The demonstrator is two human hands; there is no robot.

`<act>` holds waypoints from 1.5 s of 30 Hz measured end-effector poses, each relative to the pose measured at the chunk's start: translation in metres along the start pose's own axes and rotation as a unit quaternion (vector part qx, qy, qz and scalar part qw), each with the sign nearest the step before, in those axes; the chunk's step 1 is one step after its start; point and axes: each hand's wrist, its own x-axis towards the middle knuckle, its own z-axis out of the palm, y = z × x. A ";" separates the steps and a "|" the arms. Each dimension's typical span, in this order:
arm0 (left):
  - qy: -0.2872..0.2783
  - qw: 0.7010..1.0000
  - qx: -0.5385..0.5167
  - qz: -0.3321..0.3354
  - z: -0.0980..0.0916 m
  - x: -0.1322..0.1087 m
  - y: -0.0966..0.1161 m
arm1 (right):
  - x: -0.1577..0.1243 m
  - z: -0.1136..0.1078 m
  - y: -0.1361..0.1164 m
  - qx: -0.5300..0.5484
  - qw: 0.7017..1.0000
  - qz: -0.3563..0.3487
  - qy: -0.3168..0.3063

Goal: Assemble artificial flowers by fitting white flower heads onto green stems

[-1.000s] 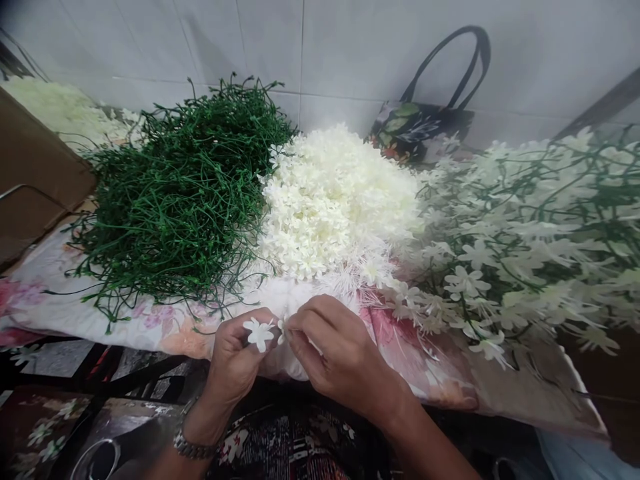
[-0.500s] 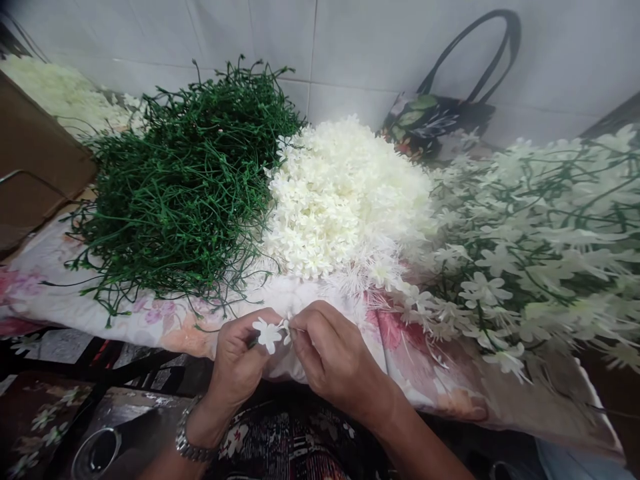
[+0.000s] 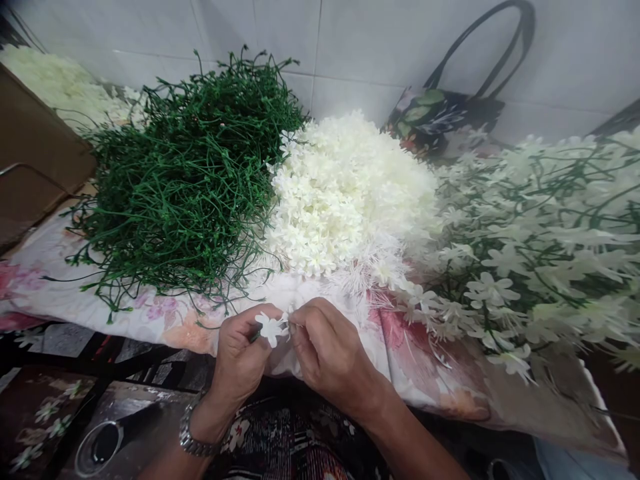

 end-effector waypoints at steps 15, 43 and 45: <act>-0.022 0.997 -0.071 -0.001 -0.003 0.000 -0.016 | 0.004 -0.009 0.000 0.031 0.999 -0.013 -0.018; -0.046 0.997 -0.068 -0.016 -0.003 -0.001 -0.014 | 0.003 -0.013 0.008 -0.032 0.994 -0.098 -0.041; -0.061 0.994 -0.094 -0.016 -0.005 -0.001 -0.016 | 0.004 -0.015 0.008 -0.034 0.993 -0.113 -0.032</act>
